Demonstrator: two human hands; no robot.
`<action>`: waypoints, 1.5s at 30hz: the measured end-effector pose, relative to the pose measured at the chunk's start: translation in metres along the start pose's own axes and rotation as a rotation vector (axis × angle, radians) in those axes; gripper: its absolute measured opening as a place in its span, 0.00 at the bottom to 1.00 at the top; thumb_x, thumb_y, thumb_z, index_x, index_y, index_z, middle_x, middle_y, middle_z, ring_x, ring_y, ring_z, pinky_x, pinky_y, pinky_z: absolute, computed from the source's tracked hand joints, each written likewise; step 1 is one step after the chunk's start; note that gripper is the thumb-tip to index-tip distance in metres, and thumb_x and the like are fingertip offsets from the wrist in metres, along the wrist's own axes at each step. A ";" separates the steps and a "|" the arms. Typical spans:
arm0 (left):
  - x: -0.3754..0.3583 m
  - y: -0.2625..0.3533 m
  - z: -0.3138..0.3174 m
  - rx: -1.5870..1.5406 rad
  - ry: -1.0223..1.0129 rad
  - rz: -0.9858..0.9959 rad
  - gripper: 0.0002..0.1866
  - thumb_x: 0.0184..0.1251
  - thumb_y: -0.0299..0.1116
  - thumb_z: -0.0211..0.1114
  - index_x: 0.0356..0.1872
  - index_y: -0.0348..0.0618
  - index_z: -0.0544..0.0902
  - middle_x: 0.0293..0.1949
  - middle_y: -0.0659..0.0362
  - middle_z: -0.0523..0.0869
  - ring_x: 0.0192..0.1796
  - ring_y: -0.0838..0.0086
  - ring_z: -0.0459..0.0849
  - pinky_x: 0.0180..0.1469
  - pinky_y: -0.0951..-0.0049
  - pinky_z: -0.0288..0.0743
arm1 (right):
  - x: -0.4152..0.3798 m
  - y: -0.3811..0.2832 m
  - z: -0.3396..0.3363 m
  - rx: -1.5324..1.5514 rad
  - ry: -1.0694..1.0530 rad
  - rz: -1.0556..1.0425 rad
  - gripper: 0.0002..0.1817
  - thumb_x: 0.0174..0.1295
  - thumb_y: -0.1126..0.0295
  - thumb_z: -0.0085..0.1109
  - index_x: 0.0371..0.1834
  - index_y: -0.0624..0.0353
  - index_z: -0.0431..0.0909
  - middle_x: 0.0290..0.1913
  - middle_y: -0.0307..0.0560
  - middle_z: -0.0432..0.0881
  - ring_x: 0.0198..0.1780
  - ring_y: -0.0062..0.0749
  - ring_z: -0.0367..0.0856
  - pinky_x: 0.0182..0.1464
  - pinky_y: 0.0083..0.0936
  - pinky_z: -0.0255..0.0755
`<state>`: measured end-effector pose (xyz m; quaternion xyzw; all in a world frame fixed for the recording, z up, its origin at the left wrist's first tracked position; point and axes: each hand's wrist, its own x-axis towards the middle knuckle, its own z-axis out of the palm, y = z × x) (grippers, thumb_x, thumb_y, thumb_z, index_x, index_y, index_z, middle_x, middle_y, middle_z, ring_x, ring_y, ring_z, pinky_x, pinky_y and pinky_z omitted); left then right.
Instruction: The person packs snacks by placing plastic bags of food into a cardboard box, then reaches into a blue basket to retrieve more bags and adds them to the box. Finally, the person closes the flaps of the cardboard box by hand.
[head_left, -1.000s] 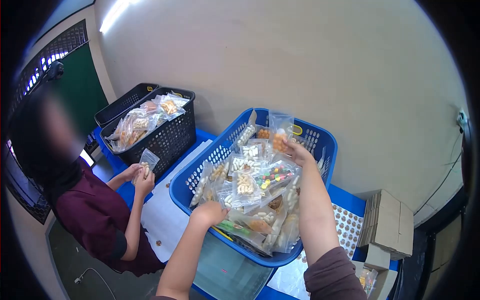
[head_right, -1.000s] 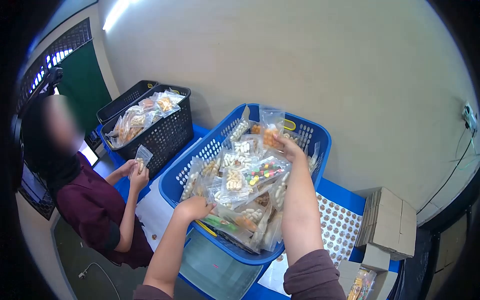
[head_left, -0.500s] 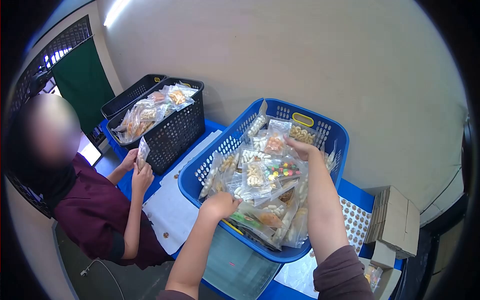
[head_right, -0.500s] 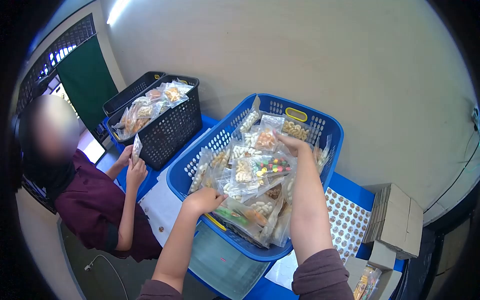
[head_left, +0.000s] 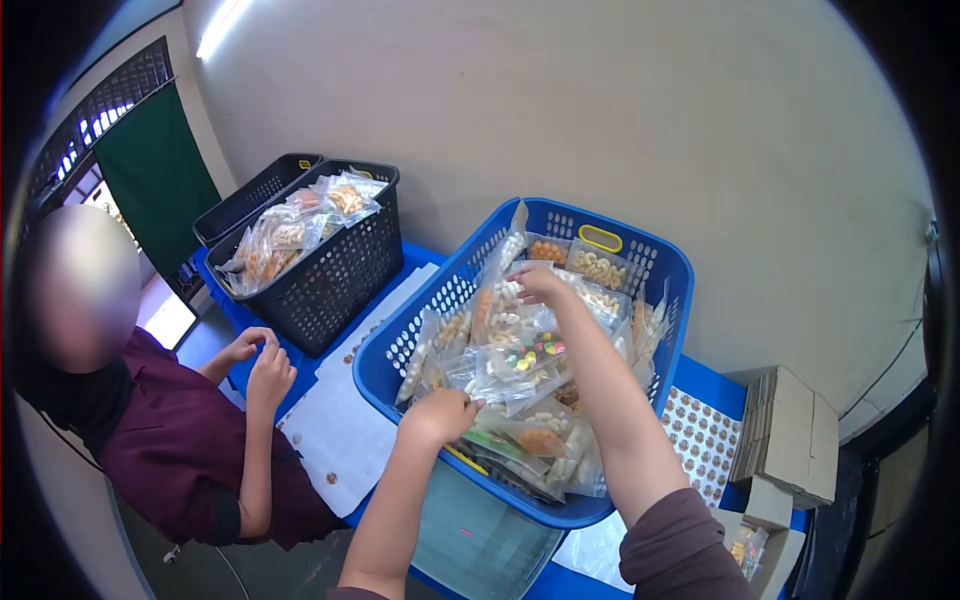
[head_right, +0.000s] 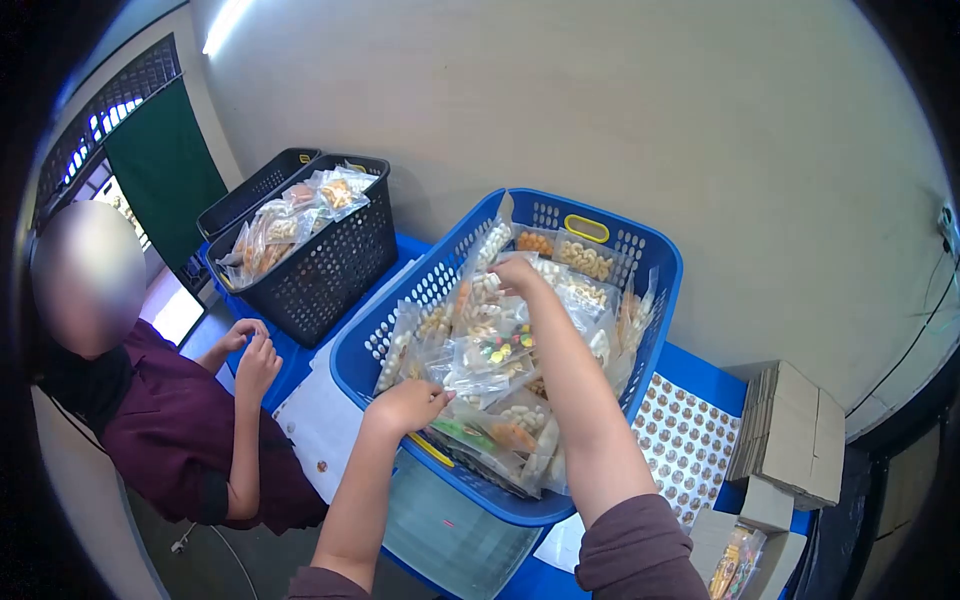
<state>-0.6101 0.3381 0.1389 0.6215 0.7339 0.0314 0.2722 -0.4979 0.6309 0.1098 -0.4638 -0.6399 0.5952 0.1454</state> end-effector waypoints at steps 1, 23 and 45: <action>0.000 0.000 -0.002 -0.038 0.014 -0.002 0.25 0.71 0.49 0.49 0.43 0.35 0.82 0.35 0.44 0.85 0.32 0.59 0.86 0.44 0.63 0.77 | 0.011 0.004 0.004 0.002 -0.003 -0.007 0.20 0.64 0.61 0.52 0.59 0.50 0.75 0.58 0.48 0.76 0.63 0.44 0.70 0.62 0.38 0.66; -0.009 0.010 -0.011 -0.018 0.091 0.043 0.24 0.71 0.49 0.49 0.41 0.37 0.83 0.37 0.43 0.85 0.43 0.50 0.82 0.50 0.56 0.74 | -0.014 -0.022 -0.018 0.440 0.506 -0.403 0.16 0.59 0.72 0.60 0.51 0.59 0.81 0.39 0.39 0.84 0.35 0.20 0.77 0.36 0.18 0.68; -0.039 0.011 -0.014 -0.512 0.883 0.241 0.11 0.66 0.35 0.56 0.30 0.38 0.80 0.28 0.51 0.82 0.26 0.62 0.81 0.31 0.64 0.72 | -0.018 0.043 -0.021 -0.492 0.352 -0.301 0.32 0.56 0.57 0.64 0.65 0.53 0.70 0.63 0.54 0.72 0.63 0.38 0.70 0.61 0.30 0.64</action>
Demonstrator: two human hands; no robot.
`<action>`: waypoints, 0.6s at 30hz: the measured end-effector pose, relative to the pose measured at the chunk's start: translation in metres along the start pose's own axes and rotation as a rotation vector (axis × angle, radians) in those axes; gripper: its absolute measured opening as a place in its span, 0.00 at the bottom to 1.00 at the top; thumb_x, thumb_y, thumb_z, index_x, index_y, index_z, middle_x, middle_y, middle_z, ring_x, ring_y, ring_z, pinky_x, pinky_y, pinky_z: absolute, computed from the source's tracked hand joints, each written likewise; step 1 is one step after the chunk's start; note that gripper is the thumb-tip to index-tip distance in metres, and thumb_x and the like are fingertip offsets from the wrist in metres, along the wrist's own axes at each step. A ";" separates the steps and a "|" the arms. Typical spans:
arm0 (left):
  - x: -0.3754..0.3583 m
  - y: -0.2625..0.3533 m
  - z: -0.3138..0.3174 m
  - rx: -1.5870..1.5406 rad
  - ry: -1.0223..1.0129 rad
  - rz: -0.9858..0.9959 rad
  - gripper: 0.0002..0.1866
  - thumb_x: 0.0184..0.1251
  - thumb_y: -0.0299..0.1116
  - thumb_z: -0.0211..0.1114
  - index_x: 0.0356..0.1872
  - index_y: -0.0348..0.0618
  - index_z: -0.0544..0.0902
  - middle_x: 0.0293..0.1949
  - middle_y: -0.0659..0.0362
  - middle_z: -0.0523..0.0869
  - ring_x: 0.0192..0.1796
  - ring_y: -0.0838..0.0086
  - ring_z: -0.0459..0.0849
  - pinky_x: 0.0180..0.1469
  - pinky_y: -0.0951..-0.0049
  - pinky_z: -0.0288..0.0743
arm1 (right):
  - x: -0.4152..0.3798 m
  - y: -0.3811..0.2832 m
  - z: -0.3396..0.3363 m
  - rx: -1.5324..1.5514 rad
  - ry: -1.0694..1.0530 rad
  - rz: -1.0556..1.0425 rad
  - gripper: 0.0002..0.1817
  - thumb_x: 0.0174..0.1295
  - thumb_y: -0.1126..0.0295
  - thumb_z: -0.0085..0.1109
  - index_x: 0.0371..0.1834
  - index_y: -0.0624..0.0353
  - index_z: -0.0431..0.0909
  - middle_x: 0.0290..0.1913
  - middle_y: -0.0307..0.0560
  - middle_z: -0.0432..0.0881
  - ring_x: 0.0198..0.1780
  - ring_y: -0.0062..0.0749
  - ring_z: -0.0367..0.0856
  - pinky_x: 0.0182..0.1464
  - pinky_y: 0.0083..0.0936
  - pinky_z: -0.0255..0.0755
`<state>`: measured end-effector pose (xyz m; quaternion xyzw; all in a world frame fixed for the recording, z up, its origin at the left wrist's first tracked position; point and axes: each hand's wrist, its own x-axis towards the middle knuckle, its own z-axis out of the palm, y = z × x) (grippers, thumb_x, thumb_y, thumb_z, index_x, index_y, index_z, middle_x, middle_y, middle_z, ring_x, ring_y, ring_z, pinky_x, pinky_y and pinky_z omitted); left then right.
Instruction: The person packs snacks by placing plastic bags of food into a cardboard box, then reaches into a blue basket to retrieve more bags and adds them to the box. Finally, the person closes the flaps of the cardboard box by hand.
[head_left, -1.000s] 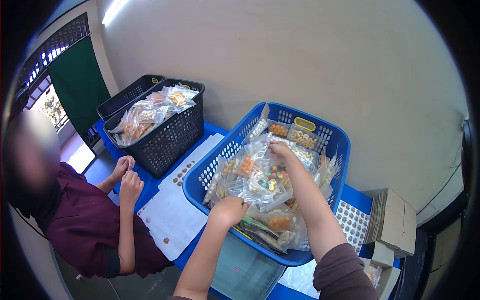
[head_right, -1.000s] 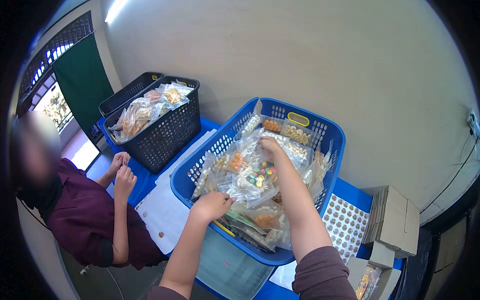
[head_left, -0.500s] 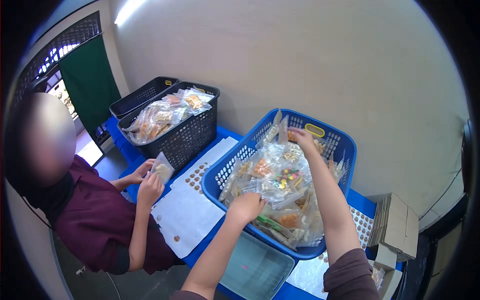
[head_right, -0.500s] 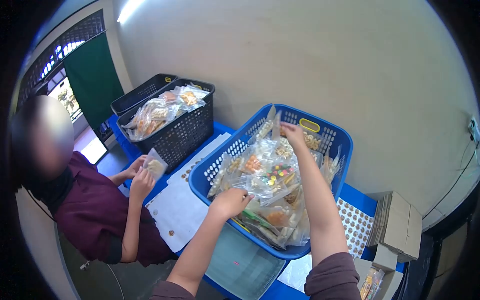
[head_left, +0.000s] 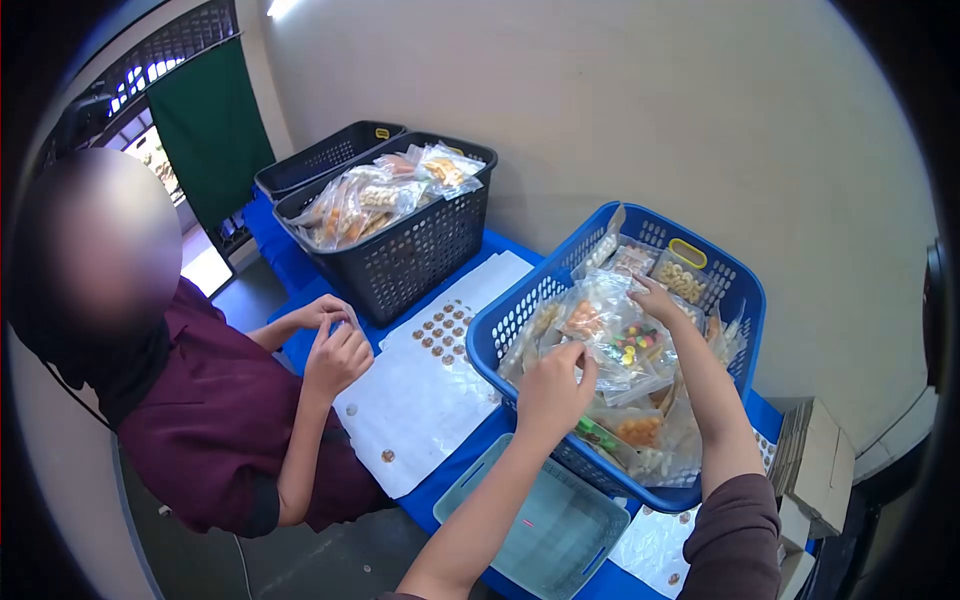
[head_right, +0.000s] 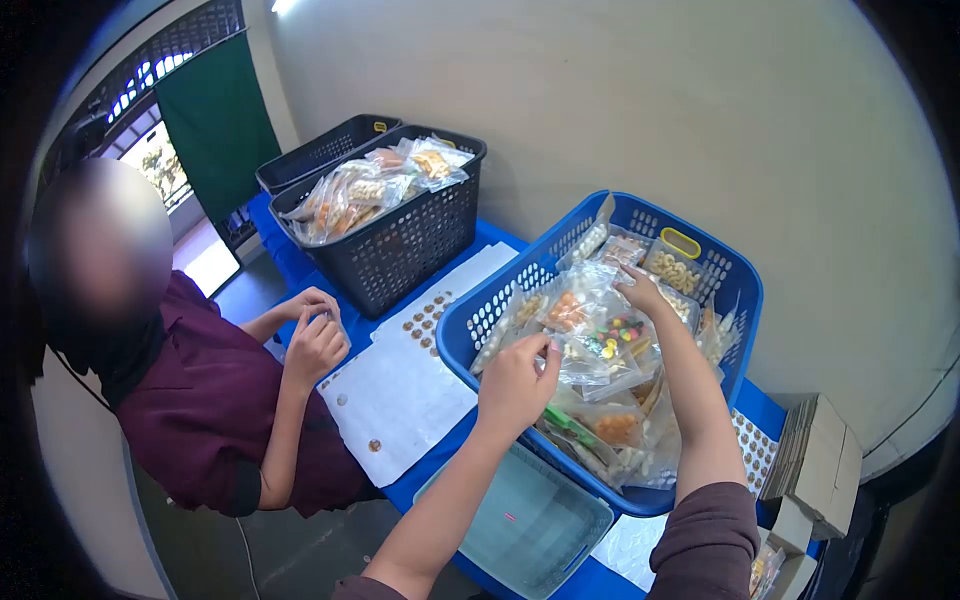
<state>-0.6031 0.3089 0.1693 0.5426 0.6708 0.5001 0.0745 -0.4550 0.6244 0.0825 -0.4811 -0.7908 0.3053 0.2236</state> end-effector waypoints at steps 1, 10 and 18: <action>0.000 -0.002 -0.001 -0.001 0.006 -0.011 0.11 0.66 0.35 0.56 0.30 0.38 0.80 0.28 0.51 0.82 0.26 0.62 0.81 0.31 0.64 0.72 | 0.007 0.004 0.005 -0.005 -0.011 -0.003 0.32 0.56 0.57 0.64 0.65 0.53 0.70 0.63 0.54 0.72 0.63 0.38 0.70 0.61 0.30 0.64; 0.005 0.000 -0.005 -0.249 0.097 -0.055 0.09 0.66 0.34 0.55 0.29 0.39 0.77 0.28 0.54 0.80 0.25 0.64 0.79 0.31 0.65 0.71 | 0.045 0.037 0.050 0.359 0.371 0.041 0.23 0.60 0.66 0.58 0.57 0.66 0.75 0.55 0.53 0.79 0.54 0.33 0.78 0.56 0.25 0.69; 0.010 -0.004 -0.001 -0.182 0.014 -0.089 0.10 0.65 0.35 0.56 0.29 0.39 0.77 0.27 0.52 0.80 0.26 0.62 0.80 0.32 0.63 0.71 | 0.022 -0.030 -0.064 0.637 0.475 -0.024 0.11 0.57 0.71 0.62 0.40 0.66 0.84 0.35 0.43 0.85 0.37 0.22 0.79 0.43 0.18 0.71</action>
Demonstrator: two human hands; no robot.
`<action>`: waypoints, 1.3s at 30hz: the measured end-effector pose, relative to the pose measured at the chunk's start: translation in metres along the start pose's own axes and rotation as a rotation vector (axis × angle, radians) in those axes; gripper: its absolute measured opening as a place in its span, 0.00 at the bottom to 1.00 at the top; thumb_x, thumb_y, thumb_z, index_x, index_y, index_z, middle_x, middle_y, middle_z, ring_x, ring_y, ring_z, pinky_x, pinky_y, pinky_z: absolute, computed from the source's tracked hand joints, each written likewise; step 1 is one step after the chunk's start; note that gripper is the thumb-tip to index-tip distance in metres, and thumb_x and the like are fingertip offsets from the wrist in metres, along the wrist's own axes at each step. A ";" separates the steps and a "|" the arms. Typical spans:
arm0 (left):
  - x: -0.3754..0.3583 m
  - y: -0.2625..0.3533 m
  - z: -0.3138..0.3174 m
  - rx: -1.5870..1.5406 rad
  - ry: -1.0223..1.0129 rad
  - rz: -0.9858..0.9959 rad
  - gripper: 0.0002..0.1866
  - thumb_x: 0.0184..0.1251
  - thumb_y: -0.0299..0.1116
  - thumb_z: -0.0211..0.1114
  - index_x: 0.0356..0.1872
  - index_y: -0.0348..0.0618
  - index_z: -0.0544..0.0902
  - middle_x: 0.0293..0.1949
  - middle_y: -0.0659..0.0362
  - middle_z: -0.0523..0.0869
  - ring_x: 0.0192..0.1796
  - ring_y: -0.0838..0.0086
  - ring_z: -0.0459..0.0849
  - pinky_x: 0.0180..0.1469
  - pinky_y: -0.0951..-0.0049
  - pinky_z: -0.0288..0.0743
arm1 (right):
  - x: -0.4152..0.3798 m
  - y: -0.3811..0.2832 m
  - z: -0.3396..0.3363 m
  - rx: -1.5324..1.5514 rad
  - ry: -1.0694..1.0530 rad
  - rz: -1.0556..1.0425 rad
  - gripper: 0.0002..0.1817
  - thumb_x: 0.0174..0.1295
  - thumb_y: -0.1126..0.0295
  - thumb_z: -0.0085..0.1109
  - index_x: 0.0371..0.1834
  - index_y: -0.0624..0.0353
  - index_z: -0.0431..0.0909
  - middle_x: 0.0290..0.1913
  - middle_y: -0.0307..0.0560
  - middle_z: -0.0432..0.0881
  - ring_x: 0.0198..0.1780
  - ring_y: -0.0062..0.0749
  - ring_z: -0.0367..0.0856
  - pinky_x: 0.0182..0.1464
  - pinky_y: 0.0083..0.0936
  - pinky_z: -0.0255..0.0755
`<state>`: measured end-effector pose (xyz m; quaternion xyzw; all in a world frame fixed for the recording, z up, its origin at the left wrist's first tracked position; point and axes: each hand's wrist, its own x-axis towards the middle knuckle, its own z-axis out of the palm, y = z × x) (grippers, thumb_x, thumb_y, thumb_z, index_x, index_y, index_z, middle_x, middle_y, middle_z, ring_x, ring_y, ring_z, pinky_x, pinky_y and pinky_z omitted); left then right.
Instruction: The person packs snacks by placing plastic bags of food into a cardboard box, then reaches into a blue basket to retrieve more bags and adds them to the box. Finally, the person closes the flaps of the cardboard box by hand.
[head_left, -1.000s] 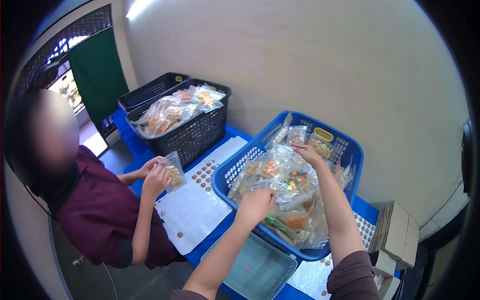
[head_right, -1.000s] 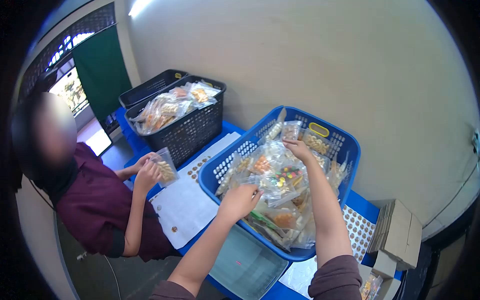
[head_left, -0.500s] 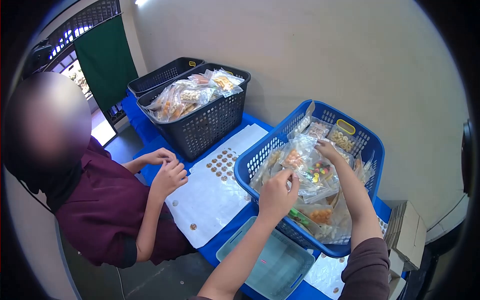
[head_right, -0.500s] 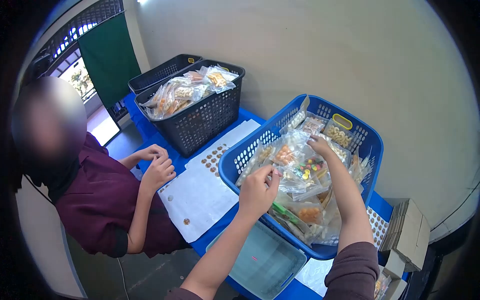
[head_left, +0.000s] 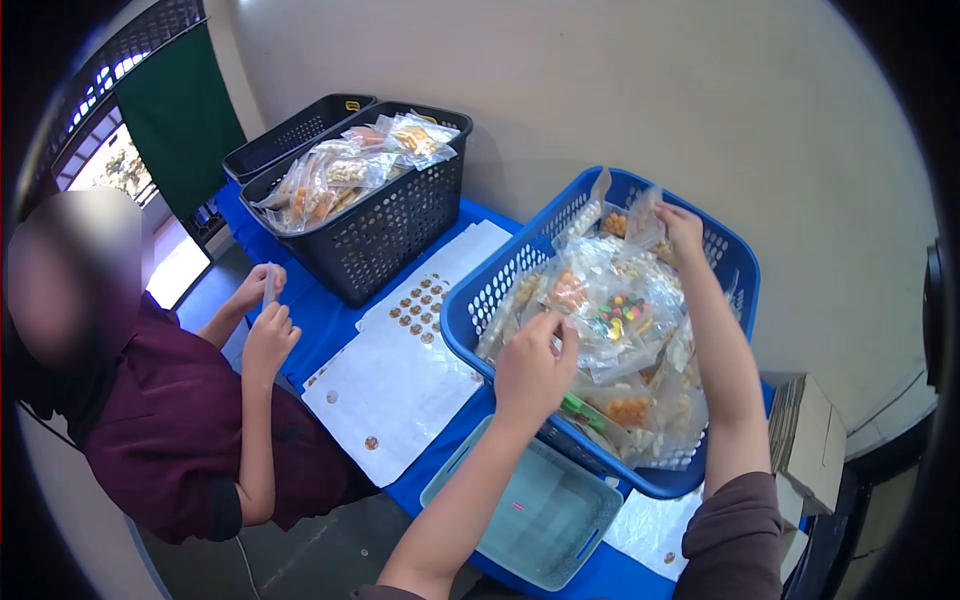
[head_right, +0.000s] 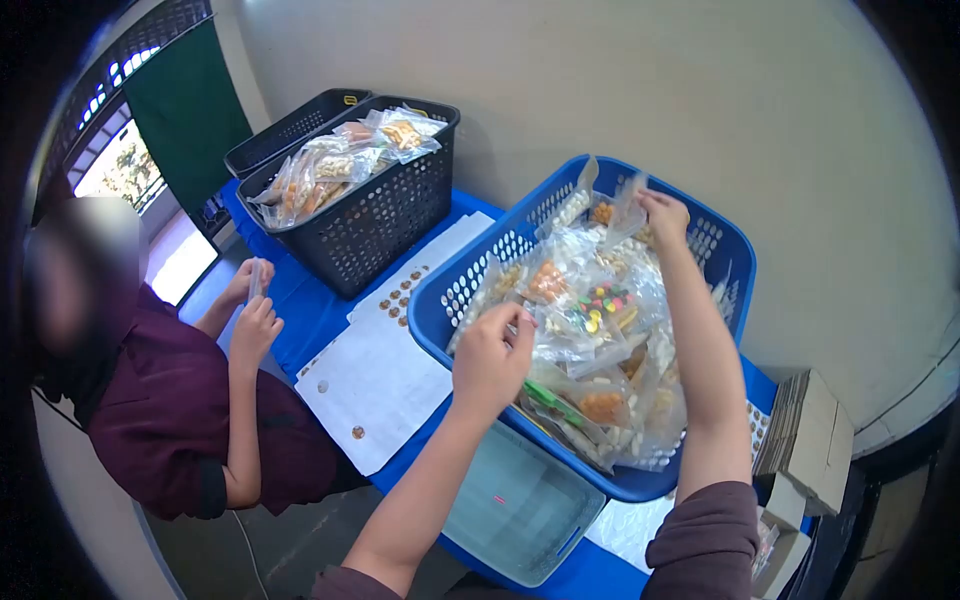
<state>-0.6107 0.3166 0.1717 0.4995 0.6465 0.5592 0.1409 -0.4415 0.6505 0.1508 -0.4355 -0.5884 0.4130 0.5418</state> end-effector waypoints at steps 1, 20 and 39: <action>0.000 -0.001 0.000 -0.015 0.005 -0.006 0.10 0.65 0.35 0.56 0.29 0.38 0.77 0.26 0.52 0.79 0.26 0.62 0.80 0.31 0.63 0.71 | -0.006 -0.019 -0.006 0.001 -0.070 -0.018 0.09 0.57 0.72 0.62 0.39 0.65 0.84 0.35 0.42 0.84 0.37 0.21 0.79 0.42 0.18 0.71; -0.007 -0.002 0.008 0.262 0.181 0.554 0.33 0.53 0.20 0.61 0.63 0.43 0.64 0.53 0.48 0.73 0.56 0.55 0.73 0.53 0.61 0.72 | -0.346 -0.204 -0.277 0.370 0.081 -0.186 0.18 0.65 0.73 0.50 0.56 0.69 0.72 0.51 0.49 0.78 0.54 0.29 0.76 0.59 0.26 0.68; -0.341 0.071 0.147 -0.185 -0.397 0.313 0.57 0.49 0.44 0.75 0.73 0.40 0.42 0.75 0.48 0.38 0.76 0.56 0.41 0.72 0.55 0.46 | -0.553 -0.115 -0.289 -0.059 0.225 0.027 0.14 0.70 0.69 0.47 0.46 0.64 0.81 0.36 0.42 0.75 0.42 0.23 0.74 0.47 0.20 0.68</action>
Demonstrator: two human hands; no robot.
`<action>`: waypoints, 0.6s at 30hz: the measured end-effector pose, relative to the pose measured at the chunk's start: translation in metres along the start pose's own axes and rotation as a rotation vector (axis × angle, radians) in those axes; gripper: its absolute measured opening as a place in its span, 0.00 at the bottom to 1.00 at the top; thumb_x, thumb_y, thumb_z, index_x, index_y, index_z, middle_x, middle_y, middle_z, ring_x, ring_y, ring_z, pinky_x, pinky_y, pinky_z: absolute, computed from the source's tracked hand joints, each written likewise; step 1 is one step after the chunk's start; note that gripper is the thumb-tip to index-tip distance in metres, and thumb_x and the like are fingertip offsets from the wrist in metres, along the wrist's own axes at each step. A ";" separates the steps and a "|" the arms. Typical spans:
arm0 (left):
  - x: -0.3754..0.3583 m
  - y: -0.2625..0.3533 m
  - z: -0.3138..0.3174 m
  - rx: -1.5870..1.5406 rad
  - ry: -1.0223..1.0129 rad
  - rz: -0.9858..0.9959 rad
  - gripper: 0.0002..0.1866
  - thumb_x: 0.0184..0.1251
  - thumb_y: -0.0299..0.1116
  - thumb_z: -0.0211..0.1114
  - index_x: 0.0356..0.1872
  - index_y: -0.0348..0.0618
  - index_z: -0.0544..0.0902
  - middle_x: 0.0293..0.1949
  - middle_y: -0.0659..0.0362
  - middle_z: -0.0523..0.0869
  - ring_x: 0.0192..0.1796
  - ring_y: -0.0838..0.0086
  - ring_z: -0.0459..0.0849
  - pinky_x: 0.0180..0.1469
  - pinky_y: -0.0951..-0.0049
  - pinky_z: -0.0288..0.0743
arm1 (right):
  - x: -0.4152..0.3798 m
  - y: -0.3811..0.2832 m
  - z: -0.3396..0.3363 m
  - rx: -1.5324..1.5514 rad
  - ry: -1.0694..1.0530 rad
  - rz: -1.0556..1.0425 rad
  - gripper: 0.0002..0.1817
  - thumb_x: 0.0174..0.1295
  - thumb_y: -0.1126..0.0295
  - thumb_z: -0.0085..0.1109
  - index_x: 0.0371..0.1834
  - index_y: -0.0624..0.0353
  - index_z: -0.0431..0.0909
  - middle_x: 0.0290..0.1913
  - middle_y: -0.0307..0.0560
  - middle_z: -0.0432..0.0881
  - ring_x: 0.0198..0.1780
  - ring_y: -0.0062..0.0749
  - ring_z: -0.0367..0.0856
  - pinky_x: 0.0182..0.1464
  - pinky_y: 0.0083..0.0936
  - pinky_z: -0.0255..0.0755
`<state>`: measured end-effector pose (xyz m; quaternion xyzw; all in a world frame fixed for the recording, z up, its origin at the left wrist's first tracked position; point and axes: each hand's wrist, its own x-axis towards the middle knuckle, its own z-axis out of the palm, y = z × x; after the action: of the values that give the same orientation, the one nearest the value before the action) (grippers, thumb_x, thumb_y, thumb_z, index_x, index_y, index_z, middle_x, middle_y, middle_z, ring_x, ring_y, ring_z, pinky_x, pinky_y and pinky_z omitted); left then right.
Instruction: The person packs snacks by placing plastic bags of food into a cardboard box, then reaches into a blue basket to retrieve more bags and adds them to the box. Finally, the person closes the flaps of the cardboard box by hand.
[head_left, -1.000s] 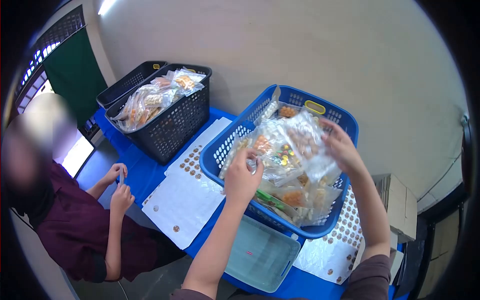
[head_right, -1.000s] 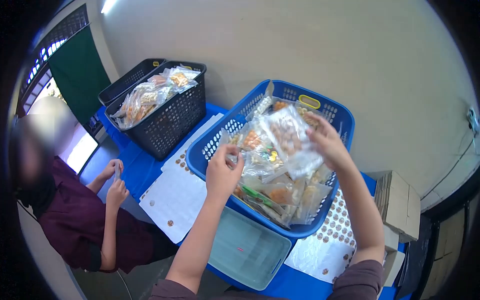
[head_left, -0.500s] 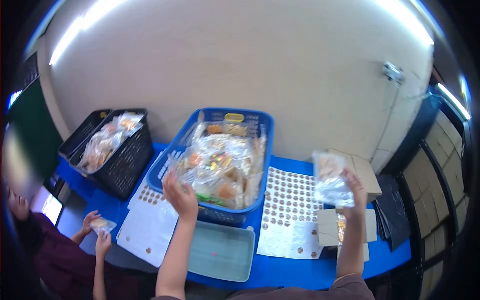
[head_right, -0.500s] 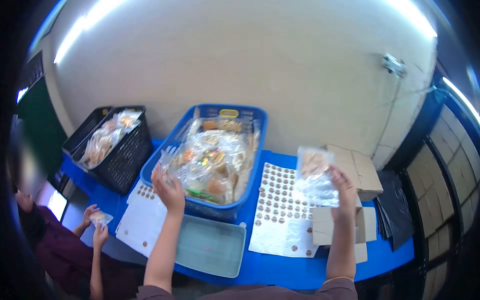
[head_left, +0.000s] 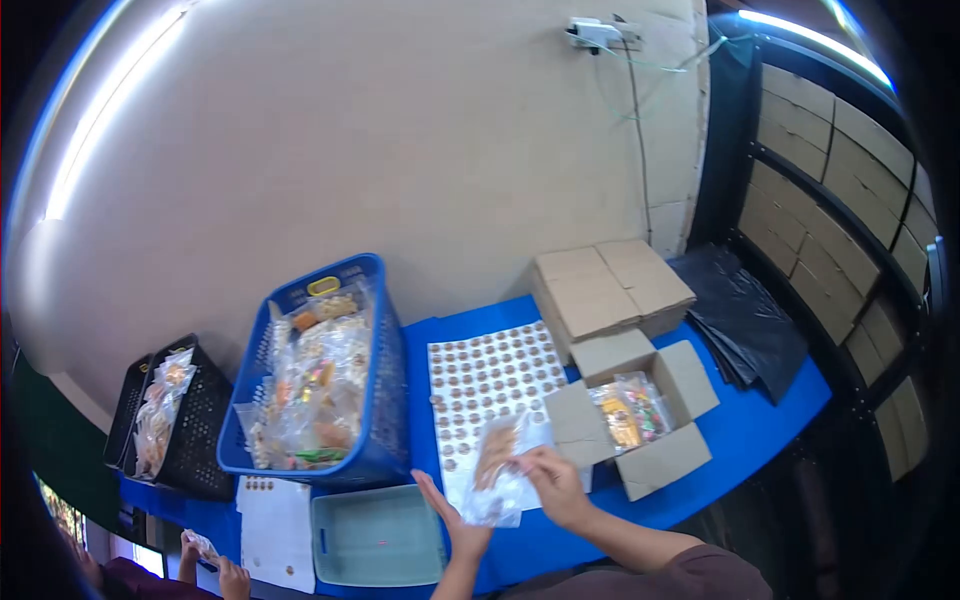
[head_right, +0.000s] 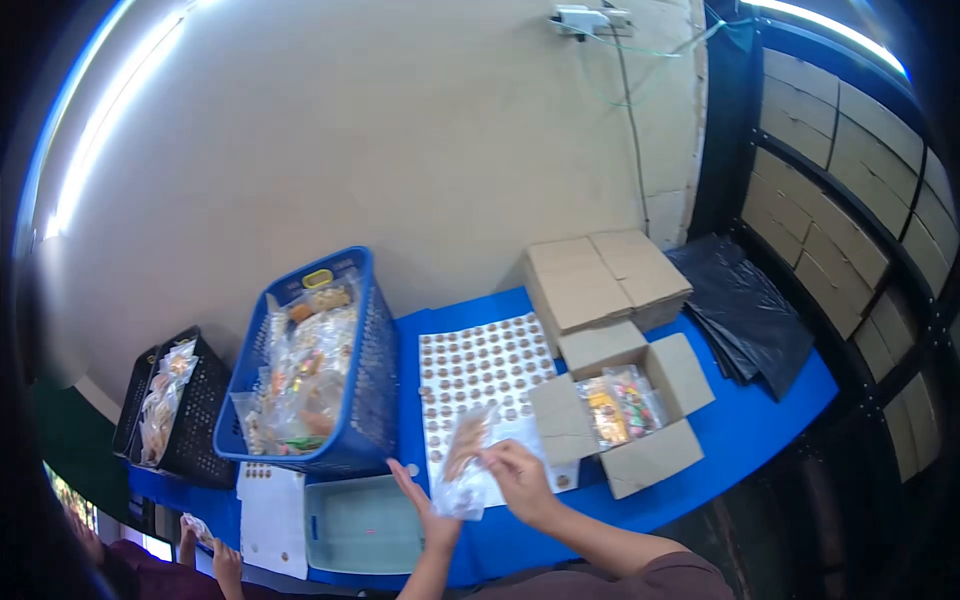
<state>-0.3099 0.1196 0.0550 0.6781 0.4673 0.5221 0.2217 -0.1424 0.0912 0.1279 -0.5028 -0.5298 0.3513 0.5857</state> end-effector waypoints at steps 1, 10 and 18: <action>0.004 -0.001 0.019 -0.207 -0.036 -0.060 0.49 0.51 0.42 0.73 0.70 0.38 0.53 0.72 0.48 0.50 0.75 0.57 0.48 0.72 0.55 0.46 | -0.005 0.000 -0.009 -0.005 0.008 0.024 0.14 0.70 0.69 0.47 0.46 0.64 0.81 0.36 0.42 0.75 0.42 0.23 0.74 0.47 0.20 0.68; -0.037 0.055 0.155 -0.545 -0.510 -0.407 0.16 0.69 0.41 0.60 0.39 0.35 0.81 0.39 0.54 0.85 0.46 0.74 0.82 0.54 0.70 0.74 | -0.031 0.014 -0.171 -0.334 0.000 0.159 0.14 0.63 0.63 0.60 0.45 0.62 0.81 0.40 0.49 0.73 0.43 0.35 0.73 0.46 0.28 0.69; -0.060 0.111 0.235 -0.933 -0.146 -0.843 0.21 0.74 0.46 0.52 0.51 0.35 0.75 0.48 0.56 0.81 0.49 0.75 0.79 0.54 0.74 0.71 | -0.012 0.052 -0.236 -0.208 -0.199 0.218 0.13 0.63 0.67 0.57 0.42 0.67 0.76 0.42 0.50 0.73 0.46 0.39 0.73 0.50 0.31 0.66</action>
<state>-0.0509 0.0601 0.0283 0.3016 0.4013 0.4912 0.7118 0.0912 0.0414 0.0909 -0.5780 -0.5610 0.4040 0.4335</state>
